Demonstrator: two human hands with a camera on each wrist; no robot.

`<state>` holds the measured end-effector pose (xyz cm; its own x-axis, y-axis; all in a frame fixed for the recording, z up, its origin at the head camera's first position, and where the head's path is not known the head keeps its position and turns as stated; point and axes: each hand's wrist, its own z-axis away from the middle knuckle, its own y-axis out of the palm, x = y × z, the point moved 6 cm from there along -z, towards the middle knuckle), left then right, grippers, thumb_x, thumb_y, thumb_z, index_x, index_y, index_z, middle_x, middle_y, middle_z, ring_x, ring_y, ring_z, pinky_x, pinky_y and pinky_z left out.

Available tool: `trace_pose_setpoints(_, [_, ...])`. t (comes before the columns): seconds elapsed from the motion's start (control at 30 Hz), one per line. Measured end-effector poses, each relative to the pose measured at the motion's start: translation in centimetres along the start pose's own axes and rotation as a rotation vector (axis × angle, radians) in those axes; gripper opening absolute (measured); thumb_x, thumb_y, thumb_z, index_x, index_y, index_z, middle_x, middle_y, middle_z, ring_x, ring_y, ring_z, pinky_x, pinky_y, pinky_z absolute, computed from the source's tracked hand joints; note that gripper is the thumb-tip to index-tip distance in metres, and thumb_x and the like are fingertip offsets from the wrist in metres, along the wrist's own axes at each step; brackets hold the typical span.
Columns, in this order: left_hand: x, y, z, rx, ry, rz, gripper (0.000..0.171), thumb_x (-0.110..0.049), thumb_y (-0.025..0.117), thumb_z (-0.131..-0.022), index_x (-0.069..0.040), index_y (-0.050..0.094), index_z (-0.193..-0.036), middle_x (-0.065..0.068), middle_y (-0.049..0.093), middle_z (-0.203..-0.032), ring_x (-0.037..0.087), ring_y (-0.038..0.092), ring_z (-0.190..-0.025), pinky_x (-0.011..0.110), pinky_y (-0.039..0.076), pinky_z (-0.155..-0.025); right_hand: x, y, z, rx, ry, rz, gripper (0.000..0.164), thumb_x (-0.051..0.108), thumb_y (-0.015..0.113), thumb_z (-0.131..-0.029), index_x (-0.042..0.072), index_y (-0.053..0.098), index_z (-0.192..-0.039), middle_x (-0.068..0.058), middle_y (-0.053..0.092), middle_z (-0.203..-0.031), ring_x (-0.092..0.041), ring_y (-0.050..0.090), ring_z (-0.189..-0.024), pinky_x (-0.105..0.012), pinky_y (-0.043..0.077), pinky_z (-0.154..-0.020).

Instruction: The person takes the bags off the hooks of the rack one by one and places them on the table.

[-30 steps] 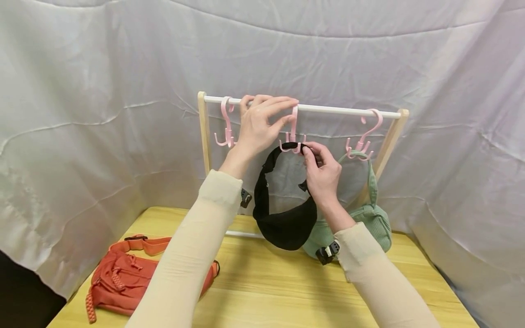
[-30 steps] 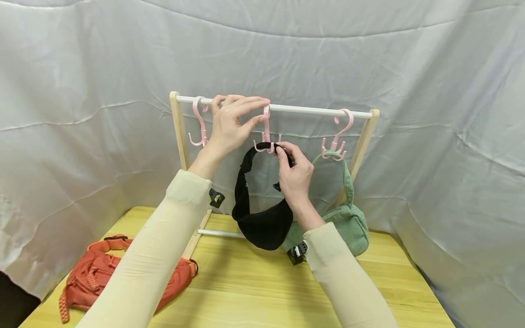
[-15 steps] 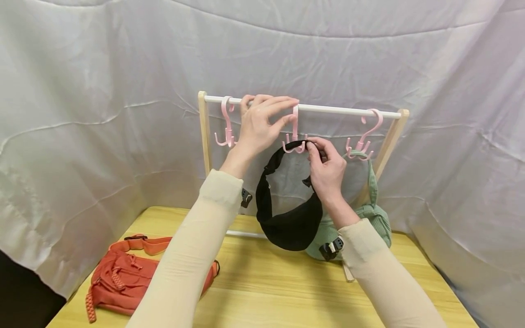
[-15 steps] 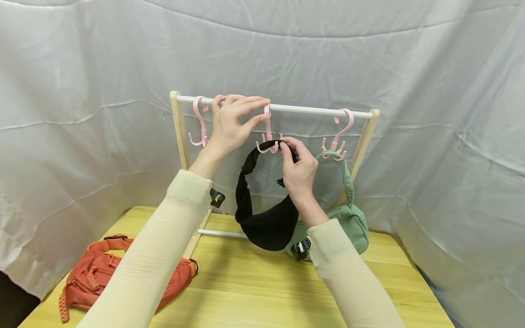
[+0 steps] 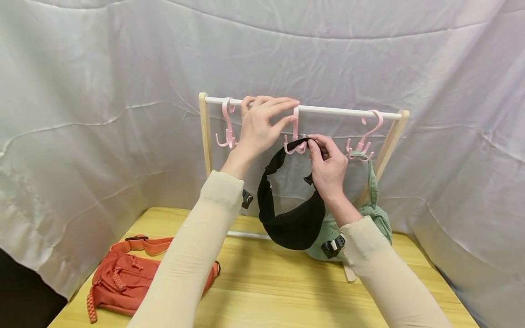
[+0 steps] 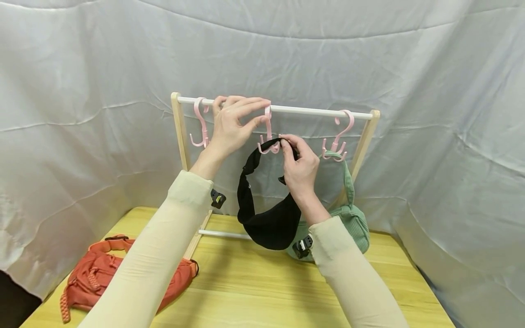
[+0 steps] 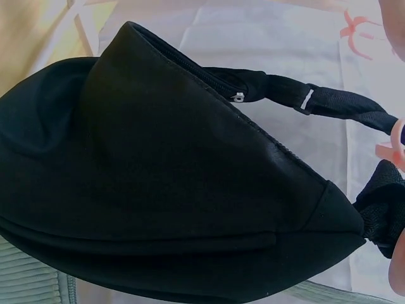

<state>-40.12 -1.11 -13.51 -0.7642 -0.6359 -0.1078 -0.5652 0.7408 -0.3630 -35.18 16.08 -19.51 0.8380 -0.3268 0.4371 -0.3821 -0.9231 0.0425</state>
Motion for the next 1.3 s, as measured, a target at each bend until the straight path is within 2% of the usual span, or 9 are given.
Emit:
trace_pose_setpoints(0.1, [0.0, 0.0, 0.0, -0.001, 0.001, 0.0, 0.036, -0.041, 0.074, -0.095, -0.028, 0.076, -0.128, -0.012, 0.072, -0.131, 0.01, 0.059, -0.113, 0.037, 0.021, -0.113, 0.6, 0.0, -0.1, 0.004, 0.006, 0.001, 0.011, -0.009, 0.066, -0.097, -0.015, 0.072, -0.104, -0.03, 0.072, -0.088, -0.028, 0.061, -0.066, -0.013, 0.047, -0.064])
trace_pose_setpoints(0.23, [0.1, 0.0, 0.0, 0.0, 0.001, 0.0, 0.036, -0.041, 0.074, -0.096, -0.027, 0.076, -0.129, -0.012, 0.071, -0.131, 0.01, 0.059, -0.113, 0.037, 0.021, -0.113, 0.8, -0.1, -0.2, 0.007, 0.001, 0.002, 0.012, -0.009, 0.066, -0.097, -0.016, 0.072, -0.104, -0.03, 0.073, -0.089, -0.032, 0.061, -0.067, -0.013, 0.048, -0.064])
trace_pose_setpoints(0.47, [0.1, -0.1, 0.0, -0.007, -0.001, -0.003, 0.036, -0.041, 0.074, -0.095, -0.027, 0.076, -0.128, -0.012, 0.072, -0.131, 0.01, 0.059, -0.113, 0.037, 0.021, -0.113, 0.8, -0.3, -0.4, 0.007, -0.022, 0.003, 0.012, -0.009, 0.066, -0.097, -0.016, 0.072, -0.105, -0.03, 0.073, -0.089, -0.025, 0.062, -0.067, -0.013, 0.048, -0.064])
trace_pose_setpoints(0.73, [0.2, -0.1, 0.0, -0.013, 0.003, -0.015, 0.037, -0.043, 0.074, -0.094, -0.028, 0.077, -0.128, -0.012, 0.072, -0.13, 0.01, 0.059, -0.113, 0.037, 0.021, -0.114, 1.2, -0.5, -0.6, 0.011, -0.051, 0.016, 0.012, -0.01, 0.066, -0.096, -0.015, 0.072, -0.105, -0.03, 0.073, -0.09, -0.001, 0.059, -0.069, -0.013, 0.046, -0.063])
trace_pose_setpoints(1.3, [0.3, -0.3, 0.1, -0.013, 0.01, -0.008, 0.037, -0.044, 0.074, -0.095, -0.028, 0.077, -0.128, -0.011, 0.072, -0.13, 0.011, 0.059, -0.113, 0.038, 0.021, -0.113, 1.4, -0.4, -0.9, 0.026, -0.08, 0.027, 0.013, -0.008, 0.065, -0.098, -0.014, 0.072, -0.107, -0.03, 0.073, -0.091, 0.006, 0.059, -0.071, -0.013, 0.047, -0.063])
